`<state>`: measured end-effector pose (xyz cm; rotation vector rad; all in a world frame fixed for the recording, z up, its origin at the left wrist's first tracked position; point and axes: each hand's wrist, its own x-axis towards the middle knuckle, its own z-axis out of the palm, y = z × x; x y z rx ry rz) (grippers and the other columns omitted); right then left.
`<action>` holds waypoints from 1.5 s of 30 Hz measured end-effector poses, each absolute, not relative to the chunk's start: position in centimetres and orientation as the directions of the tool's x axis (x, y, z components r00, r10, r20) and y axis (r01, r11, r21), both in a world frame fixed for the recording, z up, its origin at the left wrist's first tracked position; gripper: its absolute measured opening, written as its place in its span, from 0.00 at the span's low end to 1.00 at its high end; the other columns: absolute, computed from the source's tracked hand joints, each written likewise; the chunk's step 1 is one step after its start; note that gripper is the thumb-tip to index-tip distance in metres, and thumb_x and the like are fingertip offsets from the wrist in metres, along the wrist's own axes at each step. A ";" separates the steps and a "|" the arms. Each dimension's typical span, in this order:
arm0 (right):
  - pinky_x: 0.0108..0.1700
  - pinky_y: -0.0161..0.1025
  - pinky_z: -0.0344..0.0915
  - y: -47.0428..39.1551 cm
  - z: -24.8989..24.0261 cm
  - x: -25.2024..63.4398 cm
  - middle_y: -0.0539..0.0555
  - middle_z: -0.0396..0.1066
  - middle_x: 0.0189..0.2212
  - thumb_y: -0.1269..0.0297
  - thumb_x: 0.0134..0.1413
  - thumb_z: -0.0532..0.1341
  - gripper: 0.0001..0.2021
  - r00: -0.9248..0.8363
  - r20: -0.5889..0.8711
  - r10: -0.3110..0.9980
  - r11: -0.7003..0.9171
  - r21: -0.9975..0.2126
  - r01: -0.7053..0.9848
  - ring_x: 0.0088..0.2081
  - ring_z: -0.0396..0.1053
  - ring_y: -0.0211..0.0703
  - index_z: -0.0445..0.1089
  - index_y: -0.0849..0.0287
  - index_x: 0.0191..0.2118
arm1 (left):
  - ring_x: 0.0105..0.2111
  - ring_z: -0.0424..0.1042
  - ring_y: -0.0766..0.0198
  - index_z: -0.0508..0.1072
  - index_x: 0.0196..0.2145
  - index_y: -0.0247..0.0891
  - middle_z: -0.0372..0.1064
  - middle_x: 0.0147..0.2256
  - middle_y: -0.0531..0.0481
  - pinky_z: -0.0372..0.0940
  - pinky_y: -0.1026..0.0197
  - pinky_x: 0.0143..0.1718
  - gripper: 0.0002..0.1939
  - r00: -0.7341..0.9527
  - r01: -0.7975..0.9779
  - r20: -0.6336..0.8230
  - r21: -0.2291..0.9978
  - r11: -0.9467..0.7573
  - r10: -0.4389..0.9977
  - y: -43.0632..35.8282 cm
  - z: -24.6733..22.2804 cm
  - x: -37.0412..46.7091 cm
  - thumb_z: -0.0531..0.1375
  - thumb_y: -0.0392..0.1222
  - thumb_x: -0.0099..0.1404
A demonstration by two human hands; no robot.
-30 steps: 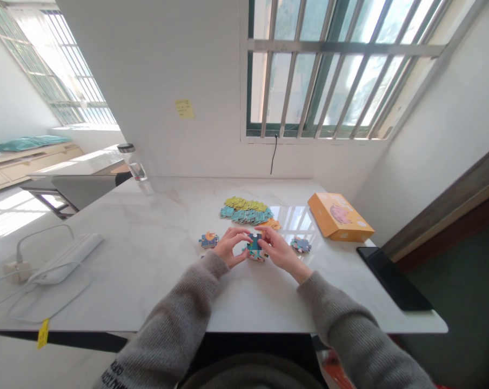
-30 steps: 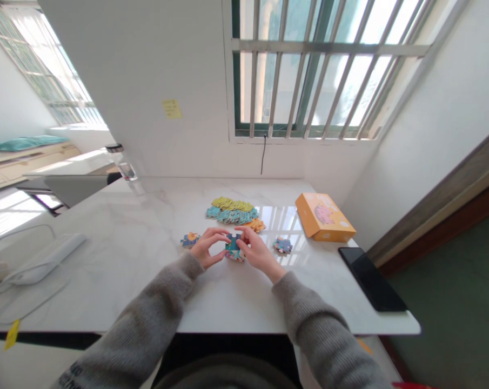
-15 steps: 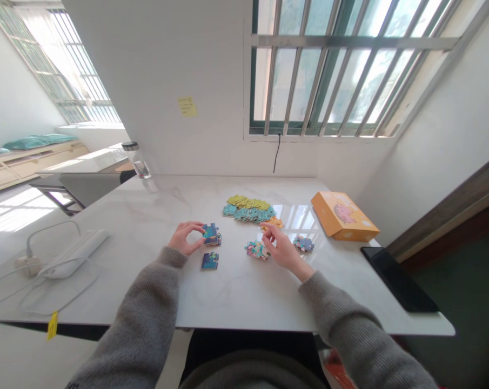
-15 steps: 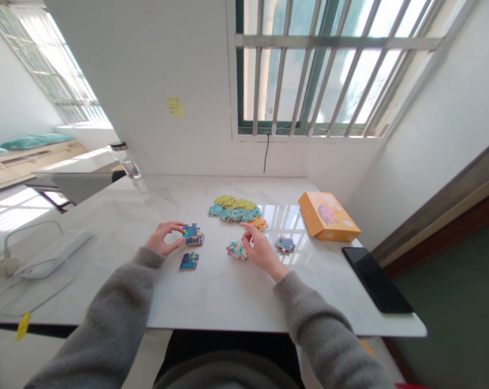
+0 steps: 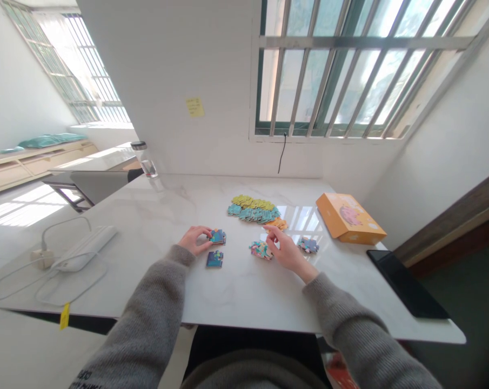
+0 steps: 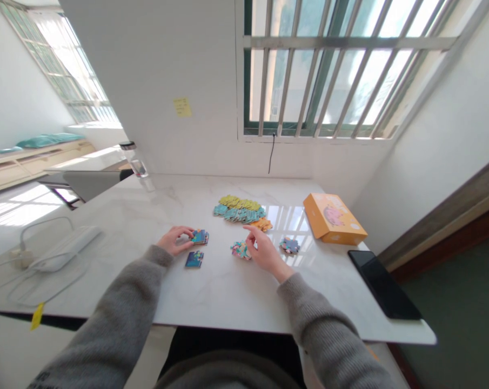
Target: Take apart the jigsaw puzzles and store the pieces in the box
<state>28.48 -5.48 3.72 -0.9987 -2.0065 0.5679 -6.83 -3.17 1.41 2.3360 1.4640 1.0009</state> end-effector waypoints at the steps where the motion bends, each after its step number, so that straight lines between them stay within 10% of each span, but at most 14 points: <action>1: 0.42 0.41 0.65 -5.3 3.7 28.6 0.51 0.68 0.31 0.67 0.61 0.53 0.18 -0.357 0.473 0.805 0.593 -0.662 0.458 0.33 0.66 0.42 0.62 0.57 0.56 | 0.45 0.71 0.53 0.74 0.32 0.41 0.76 0.44 0.45 0.66 0.47 0.49 0.08 0.284 0.718 0.431 0.496 -0.488 0.856 -3.1 1.3 -6.8 0.63 0.47 0.56; 8: 0.51 0.48 0.58 -3.3 3.5 30.9 0.59 0.73 0.42 0.70 0.64 0.49 0.15 -0.177 0.609 0.773 0.479 -0.379 0.792 0.46 0.65 0.51 0.69 0.58 0.51 | 0.47 0.71 0.54 0.72 0.34 0.40 0.73 0.45 0.43 0.70 0.53 0.42 0.09 0.322 0.707 0.395 0.505 -0.496 0.860 -2.9 0.9 -7.2 0.61 0.46 0.58; 15: 0.53 0.49 0.52 -1.9 3.1 31.0 0.59 0.67 0.54 0.66 0.62 0.54 0.13 -0.323 0.430 0.843 0.386 -0.067 0.920 0.54 0.58 0.55 0.69 0.56 0.49 | 0.42 0.72 0.57 0.69 0.42 0.38 0.69 0.45 0.43 0.69 0.56 0.38 0.16 0.278 0.694 0.378 0.556 -0.457 0.883 -3.2 0.7 -6.7 0.60 0.48 0.58; 26: 0.51 0.50 0.52 -2.5 3.7 29.9 0.61 0.71 0.44 0.63 0.59 0.57 0.07 -0.295 0.398 0.869 0.325 -0.009 0.946 0.49 0.60 0.55 0.67 0.57 0.42 | 0.38 0.71 0.60 0.68 0.46 0.38 0.64 0.49 0.42 0.68 0.56 0.37 0.16 0.192 0.702 0.552 0.500 -0.506 0.812 -4.0 1.9 -5.4 0.58 0.44 0.60; 45: 0.47 0.42 0.63 -7.1 6.2 27.6 0.53 0.71 0.37 0.65 0.60 0.56 0.05 -0.431 0.470 0.770 0.625 -0.690 0.365 0.41 0.68 0.44 0.67 0.56 0.40 | 0.41 0.70 0.58 0.73 0.37 0.40 0.72 0.38 0.46 0.65 0.54 0.45 0.04 0.401 0.516 0.667 0.402 -0.756 0.628 -4.8 4.9 6.4 0.60 0.40 0.65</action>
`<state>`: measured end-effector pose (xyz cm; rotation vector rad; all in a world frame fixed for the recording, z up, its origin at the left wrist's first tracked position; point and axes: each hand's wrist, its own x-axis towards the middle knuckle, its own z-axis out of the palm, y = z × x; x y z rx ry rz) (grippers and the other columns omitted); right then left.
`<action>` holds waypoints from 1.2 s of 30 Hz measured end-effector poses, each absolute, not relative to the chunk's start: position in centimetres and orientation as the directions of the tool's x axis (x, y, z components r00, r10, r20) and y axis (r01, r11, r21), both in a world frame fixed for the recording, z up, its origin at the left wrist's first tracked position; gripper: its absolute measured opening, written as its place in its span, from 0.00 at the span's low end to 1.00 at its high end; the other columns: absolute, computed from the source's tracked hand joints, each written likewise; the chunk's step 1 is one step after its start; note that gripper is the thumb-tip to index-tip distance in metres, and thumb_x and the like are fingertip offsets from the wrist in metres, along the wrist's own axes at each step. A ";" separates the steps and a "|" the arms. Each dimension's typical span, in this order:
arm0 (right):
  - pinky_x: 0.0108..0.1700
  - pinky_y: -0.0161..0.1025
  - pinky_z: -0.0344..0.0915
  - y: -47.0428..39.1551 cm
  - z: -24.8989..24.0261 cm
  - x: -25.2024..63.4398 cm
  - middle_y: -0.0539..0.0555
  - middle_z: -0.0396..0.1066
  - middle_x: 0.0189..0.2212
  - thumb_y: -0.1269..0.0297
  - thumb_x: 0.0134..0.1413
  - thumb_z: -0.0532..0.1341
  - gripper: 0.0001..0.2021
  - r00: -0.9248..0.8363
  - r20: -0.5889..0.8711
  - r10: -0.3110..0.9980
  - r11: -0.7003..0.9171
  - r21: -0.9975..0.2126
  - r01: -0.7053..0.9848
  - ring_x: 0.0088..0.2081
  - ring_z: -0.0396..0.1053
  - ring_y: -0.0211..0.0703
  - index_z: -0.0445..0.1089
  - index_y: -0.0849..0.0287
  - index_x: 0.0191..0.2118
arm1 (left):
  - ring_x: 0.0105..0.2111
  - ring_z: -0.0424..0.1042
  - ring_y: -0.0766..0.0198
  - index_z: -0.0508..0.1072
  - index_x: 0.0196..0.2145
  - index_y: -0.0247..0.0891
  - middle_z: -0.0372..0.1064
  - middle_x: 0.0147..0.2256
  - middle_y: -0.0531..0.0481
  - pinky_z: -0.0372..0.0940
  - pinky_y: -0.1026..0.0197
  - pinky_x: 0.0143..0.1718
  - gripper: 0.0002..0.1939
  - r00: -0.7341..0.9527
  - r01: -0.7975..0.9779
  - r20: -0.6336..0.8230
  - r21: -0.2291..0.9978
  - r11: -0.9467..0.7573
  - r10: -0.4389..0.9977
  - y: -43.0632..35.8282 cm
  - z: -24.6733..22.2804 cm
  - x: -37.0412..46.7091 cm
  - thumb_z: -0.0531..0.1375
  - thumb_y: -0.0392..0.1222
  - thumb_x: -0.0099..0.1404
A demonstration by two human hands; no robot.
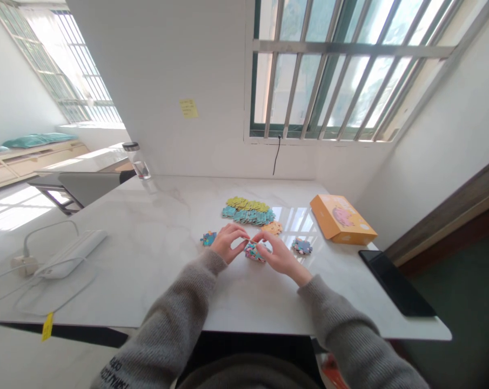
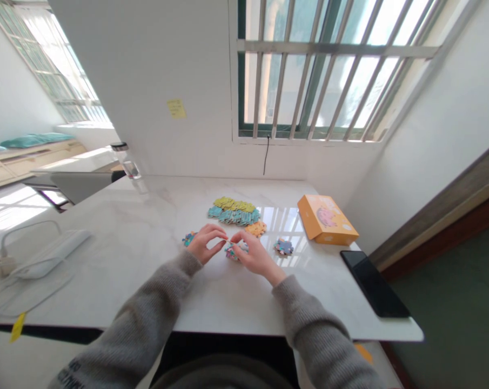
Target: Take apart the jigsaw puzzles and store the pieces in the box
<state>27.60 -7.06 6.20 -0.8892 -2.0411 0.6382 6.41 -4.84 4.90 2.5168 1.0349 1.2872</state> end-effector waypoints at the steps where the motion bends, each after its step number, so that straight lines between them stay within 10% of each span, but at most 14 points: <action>1: 0.44 0.40 0.63 -7.2 6.2 27.5 0.52 0.71 0.34 0.64 0.61 0.55 0.05 -0.417 0.455 0.787 0.602 -0.714 0.356 0.38 0.68 0.42 0.67 0.56 0.39 | 0.38 0.70 0.59 0.73 0.34 0.39 0.72 0.35 0.47 0.66 0.55 0.43 0.03 0.373 0.506 0.660 0.444 -0.740 0.652 -4.9 4.6 6.7 0.60 0.40 0.65; 10: 0.33 0.36 0.61 -6.7 5.6 27.2 0.48 0.66 0.24 0.57 0.60 0.56 0.13 -0.246 0.332 0.911 0.402 -0.848 0.344 0.29 0.64 0.39 0.65 0.58 0.28 | 0.34 0.70 0.63 0.63 0.56 0.40 0.70 0.36 0.50 0.67 0.59 0.39 0.27 0.412 0.437 0.597 0.533 -0.725 0.688 -5.8 3.9 6.9 0.63 0.38 0.60; 21: 0.38 0.40 0.69 -6.4 4.9 28.0 0.53 0.68 0.35 0.60 0.59 0.59 0.12 -0.281 0.428 0.859 0.498 -0.827 0.262 0.35 0.69 0.40 0.62 0.57 0.47 | 0.35 0.69 0.62 0.73 0.46 0.41 0.67 0.37 0.48 0.67 0.57 0.41 0.16 0.454 0.452 0.564 0.522 -0.724 0.690 -5.6 3.8 6.5 0.63 0.39 0.59; 36: 0.52 0.51 0.65 -7.3 5.3 31.5 0.57 0.75 0.45 0.57 0.59 0.63 0.13 -0.495 0.543 0.679 0.733 -0.451 0.510 0.48 0.71 0.50 0.72 0.52 0.48 | 0.35 0.70 0.62 0.71 0.50 0.42 0.68 0.37 0.49 0.67 0.58 0.39 0.19 0.467 0.469 0.453 0.601 -0.647 0.759 -4.9 2.5 6.4 0.63 0.44 0.61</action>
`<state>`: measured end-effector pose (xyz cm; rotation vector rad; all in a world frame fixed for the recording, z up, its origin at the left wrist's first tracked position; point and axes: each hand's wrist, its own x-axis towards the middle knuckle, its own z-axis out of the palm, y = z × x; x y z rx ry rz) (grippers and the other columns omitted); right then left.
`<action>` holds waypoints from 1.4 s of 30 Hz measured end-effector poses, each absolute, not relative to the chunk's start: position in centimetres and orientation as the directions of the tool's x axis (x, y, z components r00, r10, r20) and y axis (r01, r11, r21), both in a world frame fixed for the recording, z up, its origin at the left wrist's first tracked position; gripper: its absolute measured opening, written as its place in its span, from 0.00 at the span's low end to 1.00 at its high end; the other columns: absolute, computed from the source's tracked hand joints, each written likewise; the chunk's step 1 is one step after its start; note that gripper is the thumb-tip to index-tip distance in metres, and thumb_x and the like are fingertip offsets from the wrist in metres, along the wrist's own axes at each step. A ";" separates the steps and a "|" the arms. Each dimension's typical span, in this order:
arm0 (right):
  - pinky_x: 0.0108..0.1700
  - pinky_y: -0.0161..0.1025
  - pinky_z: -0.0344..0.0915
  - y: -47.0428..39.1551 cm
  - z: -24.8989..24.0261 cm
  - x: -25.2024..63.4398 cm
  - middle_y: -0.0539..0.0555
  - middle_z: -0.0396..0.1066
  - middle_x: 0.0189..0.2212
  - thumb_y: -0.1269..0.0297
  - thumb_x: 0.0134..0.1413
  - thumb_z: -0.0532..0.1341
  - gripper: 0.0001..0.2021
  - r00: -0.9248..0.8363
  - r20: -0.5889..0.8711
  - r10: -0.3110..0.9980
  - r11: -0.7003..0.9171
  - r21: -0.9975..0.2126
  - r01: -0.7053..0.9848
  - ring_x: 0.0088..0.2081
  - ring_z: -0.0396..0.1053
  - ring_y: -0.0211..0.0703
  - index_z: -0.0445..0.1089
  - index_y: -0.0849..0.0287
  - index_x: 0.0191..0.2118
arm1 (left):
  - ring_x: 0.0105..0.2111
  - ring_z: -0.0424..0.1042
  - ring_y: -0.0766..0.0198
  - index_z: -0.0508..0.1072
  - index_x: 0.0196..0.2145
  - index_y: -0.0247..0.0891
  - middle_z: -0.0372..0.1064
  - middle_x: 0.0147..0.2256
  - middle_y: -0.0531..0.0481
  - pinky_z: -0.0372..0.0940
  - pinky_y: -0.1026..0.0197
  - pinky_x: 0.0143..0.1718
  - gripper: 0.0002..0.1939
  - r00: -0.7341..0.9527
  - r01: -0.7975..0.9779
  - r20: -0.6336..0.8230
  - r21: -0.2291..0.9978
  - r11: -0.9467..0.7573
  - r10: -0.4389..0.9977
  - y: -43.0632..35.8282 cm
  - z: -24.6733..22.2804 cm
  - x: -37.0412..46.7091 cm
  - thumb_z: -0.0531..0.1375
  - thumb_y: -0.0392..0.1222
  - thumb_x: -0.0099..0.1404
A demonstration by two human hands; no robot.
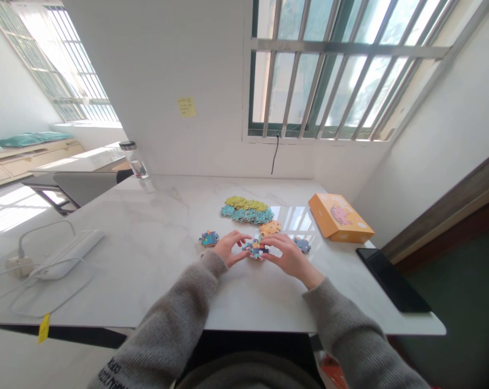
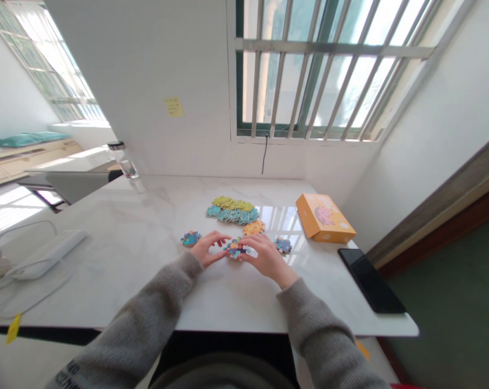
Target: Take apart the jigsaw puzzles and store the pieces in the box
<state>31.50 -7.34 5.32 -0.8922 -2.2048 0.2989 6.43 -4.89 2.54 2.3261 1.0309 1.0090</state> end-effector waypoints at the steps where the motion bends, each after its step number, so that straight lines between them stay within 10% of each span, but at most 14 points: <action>1: 0.52 0.52 0.65 -7.2 5.4 32.3 0.57 0.75 0.44 0.56 0.59 0.63 0.13 -0.474 0.552 0.685 0.723 -0.435 0.537 0.47 0.71 0.50 0.72 0.52 0.47 | 0.35 0.70 0.62 0.69 0.52 0.42 0.68 0.37 0.49 0.67 0.58 0.39 0.21 0.459 0.474 0.457 0.599 -0.645 0.762 -4.9 2.4 6.4 0.63 0.44 0.61; 21: 0.53 0.52 0.60 -6.8 3.6 41.1 0.57 0.73 0.47 0.58 0.60 0.59 0.10 -0.312 0.511 0.801 0.461 -0.196 0.865 0.50 0.66 0.53 0.75 0.52 0.42 | 0.33 0.70 0.62 0.73 0.43 0.38 0.69 0.34 0.48 0.68 0.56 0.40 0.10 0.489 0.531 0.478 0.500 -0.684 0.729 -4.9 2.9 6.5 0.57 0.41 0.65; 42: 0.52 0.46 0.60 -7.6 5.3 29.6 0.56 0.70 0.48 0.63 0.62 0.60 0.12 -0.613 0.368 0.699 0.715 -0.341 0.610 0.50 0.65 0.49 0.64 0.54 0.50 | 0.48 0.66 0.52 0.70 0.48 0.42 0.69 0.47 0.44 0.63 0.48 0.53 0.21 0.566 0.490 0.510 0.424 -0.761 0.648 -4.9 2.7 6.6 0.66 0.42 0.57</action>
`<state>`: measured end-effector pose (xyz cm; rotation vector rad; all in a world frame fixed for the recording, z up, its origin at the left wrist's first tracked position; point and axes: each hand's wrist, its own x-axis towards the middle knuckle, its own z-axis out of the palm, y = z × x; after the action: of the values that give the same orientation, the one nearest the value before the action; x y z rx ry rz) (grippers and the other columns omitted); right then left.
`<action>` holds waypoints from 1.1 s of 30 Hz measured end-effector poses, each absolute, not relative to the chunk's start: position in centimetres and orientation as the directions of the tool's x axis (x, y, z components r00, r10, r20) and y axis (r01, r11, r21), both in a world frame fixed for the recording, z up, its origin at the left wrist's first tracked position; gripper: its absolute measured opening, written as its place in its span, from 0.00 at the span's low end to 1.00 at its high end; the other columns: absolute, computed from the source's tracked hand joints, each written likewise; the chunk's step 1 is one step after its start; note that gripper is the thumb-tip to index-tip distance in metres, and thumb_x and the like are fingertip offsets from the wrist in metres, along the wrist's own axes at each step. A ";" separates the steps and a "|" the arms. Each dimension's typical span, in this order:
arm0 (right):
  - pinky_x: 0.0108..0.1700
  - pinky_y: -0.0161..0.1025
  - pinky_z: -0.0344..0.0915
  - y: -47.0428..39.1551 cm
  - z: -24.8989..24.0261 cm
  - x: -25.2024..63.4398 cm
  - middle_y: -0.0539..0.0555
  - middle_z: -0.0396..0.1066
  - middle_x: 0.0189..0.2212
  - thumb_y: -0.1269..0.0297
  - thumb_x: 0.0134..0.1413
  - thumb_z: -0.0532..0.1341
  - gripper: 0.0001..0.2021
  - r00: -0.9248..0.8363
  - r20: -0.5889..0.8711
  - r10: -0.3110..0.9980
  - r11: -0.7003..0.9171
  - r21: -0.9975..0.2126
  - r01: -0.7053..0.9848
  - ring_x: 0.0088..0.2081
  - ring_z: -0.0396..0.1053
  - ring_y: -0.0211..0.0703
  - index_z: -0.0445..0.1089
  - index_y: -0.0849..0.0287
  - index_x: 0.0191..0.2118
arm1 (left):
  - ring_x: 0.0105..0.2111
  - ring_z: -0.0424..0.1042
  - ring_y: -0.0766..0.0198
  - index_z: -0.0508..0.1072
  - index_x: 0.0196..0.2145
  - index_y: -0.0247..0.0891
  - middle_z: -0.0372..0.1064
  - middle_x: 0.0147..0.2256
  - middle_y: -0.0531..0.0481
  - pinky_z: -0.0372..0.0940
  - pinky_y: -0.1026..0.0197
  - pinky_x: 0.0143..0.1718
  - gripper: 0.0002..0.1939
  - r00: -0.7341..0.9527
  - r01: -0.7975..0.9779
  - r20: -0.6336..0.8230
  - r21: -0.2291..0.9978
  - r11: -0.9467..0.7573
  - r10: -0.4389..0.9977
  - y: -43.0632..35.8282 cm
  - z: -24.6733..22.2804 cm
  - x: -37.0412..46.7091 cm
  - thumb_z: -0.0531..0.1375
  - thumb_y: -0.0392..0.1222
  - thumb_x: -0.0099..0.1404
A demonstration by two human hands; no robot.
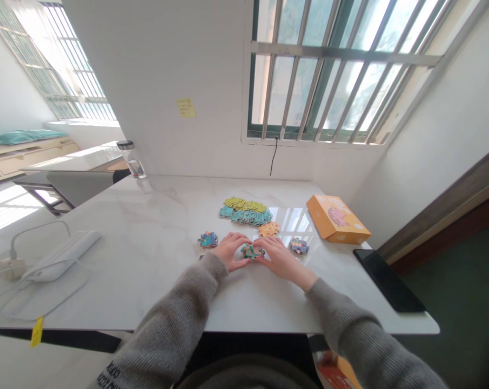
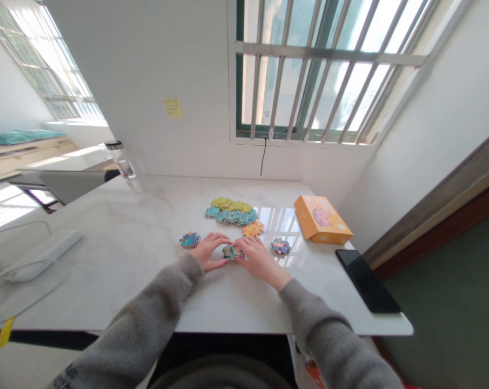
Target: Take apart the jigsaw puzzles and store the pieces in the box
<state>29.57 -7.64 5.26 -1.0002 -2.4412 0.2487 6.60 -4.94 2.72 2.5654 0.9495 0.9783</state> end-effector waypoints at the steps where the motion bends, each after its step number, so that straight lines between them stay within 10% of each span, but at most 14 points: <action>1: 0.53 0.47 0.60 -7.5 5.4 29.6 0.57 0.71 0.48 0.64 0.61 0.61 0.13 -0.609 0.379 0.697 0.717 -0.355 0.600 0.51 0.65 0.49 0.64 0.54 0.51 | 0.48 0.66 0.52 0.70 0.48 0.41 0.69 0.48 0.44 0.63 0.48 0.54 0.21 0.564 0.485 0.518 0.421 -0.766 0.643 -4.9 2.7 6.6 0.66 0.42 0.56; 9: 0.54 0.52 0.62 -6.5 6.2 29.3 0.59 0.68 0.48 0.65 0.60 0.60 0.18 -0.573 0.462 0.677 0.728 -0.536 0.427 0.50 0.66 0.50 0.62 0.54 0.54 | 0.44 0.68 0.55 0.70 0.39 0.40 0.68 0.42 0.45 0.66 0.51 0.48 0.11 0.444 0.469 0.639 0.431 -0.771 0.628 -4.7 3.1 6.4 0.65 0.40 0.59; 15: 0.35 0.38 0.68 -6.9 4.4 27.1 0.50 0.65 0.33 0.58 0.62 0.57 0.18 -0.290 0.388 0.875 0.442 -0.884 0.151 0.33 0.67 0.40 0.60 0.55 0.55 | 0.41 0.69 0.57 0.70 0.40 0.40 0.66 0.40 0.45 0.68 0.53 0.45 0.12 0.366 0.490 0.709 0.403 -0.773 0.602 -5.0 3.2 6.7 0.65 0.44 0.60; 25: 0.32 0.36 0.63 -7.0 4.0 27.2 0.47 0.58 0.29 0.60 0.64 0.54 0.21 -0.352 0.371 0.859 0.435 -0.892 0.122 0.30 0.60 0.37 0.57 0.56 0.60 | 0.50 0.68 0.55 0.70 0.47 0.42 0.67 0.53 0.43 0.66 0.50 0.51 0.16 0.504 0.451 0.699 0.288 -0.845 0.507 -5.7 3.1 7.1 0.62 0.35 0.60; 33: 0.34 0.37 0.64 -7.3 3.7 27.2 0.47 0.62 0.30 0.58 0.62 0.57 0.25 -0.329 0.328 0.885 0.377 -0.921 0.095 0.31 0.64 0.38 0.54 0.52 0.62 | 0.40 0.72 0.56 0.72 0.39 0.40 0.72 0.41 0.44 0.67 0.54 0.41 0.14 0.437 0.555 0.728 0.245 -0.795 0.529 -5.8 3.5 6.8 0.67 0.48 0.59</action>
<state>27.18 -7.26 3.67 -0.8726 -1.7043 1.0627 6.83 -5.78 3.49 2.6890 1.0142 1.3436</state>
